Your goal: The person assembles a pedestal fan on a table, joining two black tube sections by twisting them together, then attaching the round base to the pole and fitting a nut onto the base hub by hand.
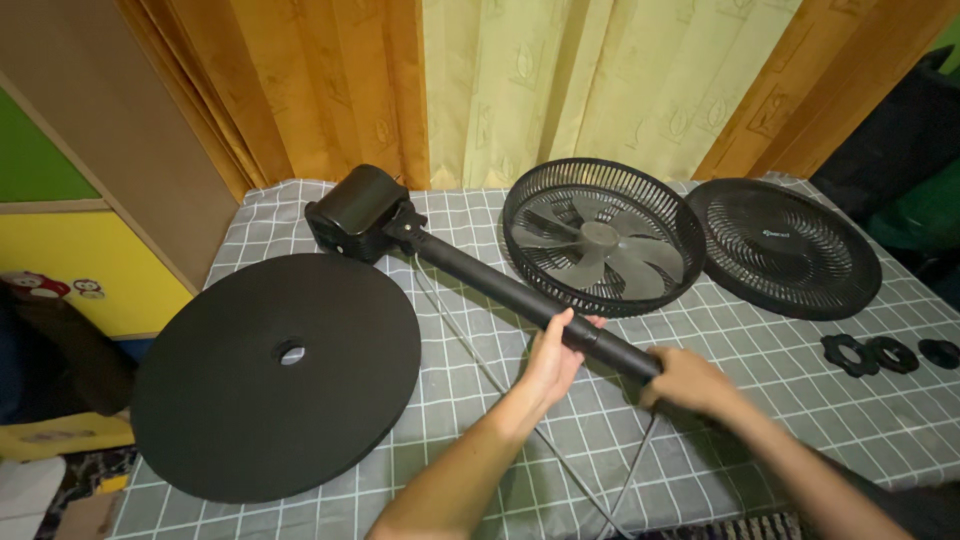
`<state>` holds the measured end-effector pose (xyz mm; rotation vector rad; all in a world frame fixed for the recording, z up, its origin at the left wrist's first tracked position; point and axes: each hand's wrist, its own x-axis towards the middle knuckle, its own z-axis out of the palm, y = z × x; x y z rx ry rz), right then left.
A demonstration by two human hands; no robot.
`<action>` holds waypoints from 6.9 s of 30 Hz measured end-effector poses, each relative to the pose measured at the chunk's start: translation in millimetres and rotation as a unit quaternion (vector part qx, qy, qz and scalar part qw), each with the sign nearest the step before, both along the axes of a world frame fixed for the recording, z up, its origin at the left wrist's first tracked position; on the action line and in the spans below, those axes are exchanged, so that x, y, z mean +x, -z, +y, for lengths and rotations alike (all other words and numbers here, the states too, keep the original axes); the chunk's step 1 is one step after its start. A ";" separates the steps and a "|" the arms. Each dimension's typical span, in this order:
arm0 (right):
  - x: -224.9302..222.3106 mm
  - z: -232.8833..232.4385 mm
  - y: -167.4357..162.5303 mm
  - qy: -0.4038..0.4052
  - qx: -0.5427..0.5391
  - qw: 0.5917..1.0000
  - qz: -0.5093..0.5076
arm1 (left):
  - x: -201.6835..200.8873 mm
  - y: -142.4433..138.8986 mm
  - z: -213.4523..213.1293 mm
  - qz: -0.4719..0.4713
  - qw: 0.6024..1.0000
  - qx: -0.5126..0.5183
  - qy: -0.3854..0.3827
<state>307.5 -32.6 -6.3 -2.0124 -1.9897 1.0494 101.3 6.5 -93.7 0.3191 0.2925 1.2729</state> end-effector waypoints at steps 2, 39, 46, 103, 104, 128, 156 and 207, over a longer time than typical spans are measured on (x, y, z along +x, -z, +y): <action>-16.6 -35.7 4.9 -0.006 0.292 0.920 -0.262 | -0.9 -1.3 -0.3 0.002 1.000 -0.009 0.005; -7.9 -19.6 -25.7 -0.012 -0.128 0.989 0.072 | -10.6 9.8 3.3 -0.057 0.997 -0.002 0.053; -12.9 -19.3 -30.9 -0.009 -0.145 0.984 0.105 | -8.7 7.9 2.8 -0.061 0.997 -0.018 0.050; -32.3 -46.8 -16.3 0.026 0.158 0.959 -0.232 | -2.5 0.5 6.3 -0.083 0.996 -0.026 0.035; -36.6 -59.5 -13.7 0.014 0.272 0.908 -0.318 | -3.2 -2.5 6.6 -0.081 0.996 -0.027 0.030; 11.0 -0.5 -15.8 0.042 -0.263 0.948 0.172 | -8.5 -5.4 7.2 -0.090 0.995 -0.030 -0.018; 8.0 9.7 -3.8 0.020 -0.295 0.929 0.221 | -10.6 3.6 6.7 -0.093 0.996 -0.016 0.001; -26.9 11.0 -25.3 -0.022 -0.283 0.936 0.207 | -13.3 3.7 7.5 -0.105 0.994 -0.001 0.008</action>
